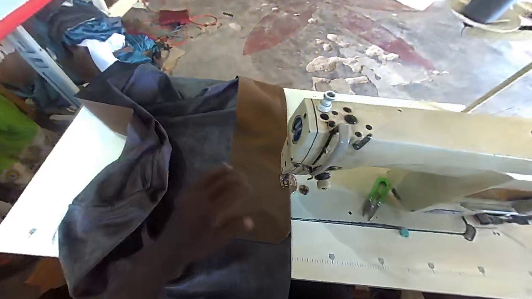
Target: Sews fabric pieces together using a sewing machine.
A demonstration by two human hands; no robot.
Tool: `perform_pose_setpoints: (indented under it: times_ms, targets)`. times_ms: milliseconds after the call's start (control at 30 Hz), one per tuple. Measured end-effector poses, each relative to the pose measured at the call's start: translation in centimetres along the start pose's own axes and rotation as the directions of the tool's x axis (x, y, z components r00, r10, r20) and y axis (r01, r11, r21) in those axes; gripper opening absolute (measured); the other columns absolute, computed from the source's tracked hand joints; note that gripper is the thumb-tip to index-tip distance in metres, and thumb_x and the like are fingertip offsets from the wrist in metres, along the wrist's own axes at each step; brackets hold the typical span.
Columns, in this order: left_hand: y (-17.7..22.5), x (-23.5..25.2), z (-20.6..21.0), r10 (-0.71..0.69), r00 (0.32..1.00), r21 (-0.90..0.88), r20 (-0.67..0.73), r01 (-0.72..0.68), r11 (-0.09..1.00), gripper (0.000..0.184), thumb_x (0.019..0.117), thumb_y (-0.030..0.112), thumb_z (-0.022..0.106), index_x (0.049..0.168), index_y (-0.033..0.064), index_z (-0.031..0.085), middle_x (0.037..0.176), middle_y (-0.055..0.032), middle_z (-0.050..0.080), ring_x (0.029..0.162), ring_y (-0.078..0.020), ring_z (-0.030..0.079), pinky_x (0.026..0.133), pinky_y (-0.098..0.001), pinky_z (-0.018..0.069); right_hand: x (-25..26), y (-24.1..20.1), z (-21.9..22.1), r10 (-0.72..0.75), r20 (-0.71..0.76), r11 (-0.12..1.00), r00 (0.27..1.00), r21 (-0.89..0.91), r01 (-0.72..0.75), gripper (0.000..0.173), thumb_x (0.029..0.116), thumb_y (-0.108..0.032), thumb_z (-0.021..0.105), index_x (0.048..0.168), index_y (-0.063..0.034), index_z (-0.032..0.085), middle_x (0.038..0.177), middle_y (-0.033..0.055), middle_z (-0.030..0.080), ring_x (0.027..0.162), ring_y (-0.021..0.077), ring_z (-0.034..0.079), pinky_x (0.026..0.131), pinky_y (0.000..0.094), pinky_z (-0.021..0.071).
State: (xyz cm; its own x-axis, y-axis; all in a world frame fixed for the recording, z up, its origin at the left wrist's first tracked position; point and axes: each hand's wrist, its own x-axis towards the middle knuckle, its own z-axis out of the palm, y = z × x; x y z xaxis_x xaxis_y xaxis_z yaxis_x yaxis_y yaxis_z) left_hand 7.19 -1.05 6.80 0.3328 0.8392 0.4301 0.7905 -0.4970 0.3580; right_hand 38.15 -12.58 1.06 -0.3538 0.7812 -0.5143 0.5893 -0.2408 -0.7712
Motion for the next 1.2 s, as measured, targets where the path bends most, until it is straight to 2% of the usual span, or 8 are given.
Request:
perform_pose_setpoints:
  times_ms: [133,233,300,433,767,867,1067,1200]
  targets:
    - [3.6,0.1,5.9,0.132,0.905,-0.086,0.405,-0.106,0.991,0.043,0.1044,0.047,0.052,0.137,0.0216,0.063,0.148,0.002,0.055,0.144,-0.0184,0.043,0.119,-0.0435,0.0364,0.5,-1.7,-3.1,-0.357,-0.281,0.913,0.891,-0.307,0.269,0.031,0.0981,-0.04,0.067,0.096,-0.0111,0.077,0.082,0.003,0.072,0.072,0.0166,0.07,0.066,0.0428,0.0605]
    - [2.8,-0.1,7.7,0.174,0.938,-0.12,0.301,-0.144,0.982,0.034,0.1071,0.042,0.049,0.119,0.0189,0.072,0.134,0.0019,0.063,0.13,-0.0159,0.055,0.11,-0.0391,0.0462,3.5,-2.1,-4.2,-0.662,-0.367,0.735,0.653,-0.486,0.472,0.025,0.0989,-0.035,0.065,0.109,-0.0163,0.078,0.107,0.0025,0.072,0.098,0.0172,0.068,0.083,0.0365,0.0584]
    - [2.8,0.0,7.8,0.208,0.943,-0.083,0.259,-0.193,0.978,0.031,0.1082,0.037,0.048,0.115,0.0185,0.073,0.129,0.002,0.066,0.125,-0.0163,0.058,0.105,-0.0386,0.0492,5.2,-1.9,-4.0,-0.739,-0.314,0.652,0.596,-0.557,0.514,0.026,0.1004,-0.035,0.062,0.114,-0.0202,0.078,0.125,0.003,0.071,0.115,0.0231,0.065,0.092,0.0436,0.0555]
    - [2.9,0.0,8.2,0.243,0.943,-0.018,0.225,-0.245,0.969,0.028,0.1093,0.032,0.046,0.109,0.0174,0.07,0.124,0.0017,0.067,0.122,-0.0167,0.06,0.101,-0.0381,0.0516,6.3,-0.7,-2.3,-0.801,-0.285,0.566,0.526,-0.647,0.511,0.021,0.1011,-0.032,0.06,0.108,-0.0245,0.079,0.122,-0.002,0.071,0.114,0.0203,0.065,0.091,0.0445,0.0532]
    - [2.5,1.0,8.1,0.283,0.925,-0.088,0.252,-0.27,0.959,0.029,0.1096,0.031,0.045,0.106,0.0158,0.07,0.127,0.0026,0.066,0.122,-0.0132,0.059,0.103,-0.0333,0.049,6.2,-1.1,-3.3,-0.794,-0.261,0.578,0.549,-0.605,0.548,0.021,0.1008,-0.033,0.061,0.106,-0.0227,0.079,0.116,-0.0022,0.073,0.109,0.0178,0.066,0.089,0.0409,0.0533]
    - [2.1,1.0,8.2,0.293,0.919,-0.122,0.263,-0.27,0.955,0.027,0.1086,0.031,0.048,0.108,0.0165,0.071,0.129,0.0028,0.065,0.124,-0.0138,0.058,0.105,-0.0352,0.0481,7.7,-2.2,-5.6,-0.799,-0.23,0.569,0.555,-0.586,0.577,0.03,0.1015,-0.035,0.061,0.121,-0.0173,0.075,0.123,0.0053,0.071,0.112,0.0223,0.067,0.092,0.0411,0.0573]
    - [1.6,2.1,7.9,0.233,0.938,-0.211,0.256,-0.181,0.961,0.035,0.1079,0.041,0.047,0.118,0.0187,0.073,0.127,0.0039,0.067,0.124,-0.0126,0.058,0.107,-0.0364,0.0477,9.9,-1.9,-7.7,-0.809,-0.061,0.457,0.585,-0.69,0.561,0.032,0.1065,-0.034,0.05,0.129,-0.0241,0.072,0.134,-0.002,0.067,0.124,0.0196,0.061,0.097,0.0414,0.0527]
    - [0.2,2.3,8.9,0.186,0.938,-0.153,0.294,-0.146,0.977,0.037,0.1016,0.052,0.053,0.125,0.0297,0.072,0.145,0.0069,0.057,0.142,-0.0169,0.044,0.12,-0.0498,0.0337,9.8,-1.6,-7.6,-0.805,-0.065,0.451,0.589,-0.713,0.537,0.03,0.1065,-0.031,0.051,0.124,-0.0221,0.074,0.134,-0.0031,0.067,0.124,0.0181,0.06,0.097,0.0389,0.0523]
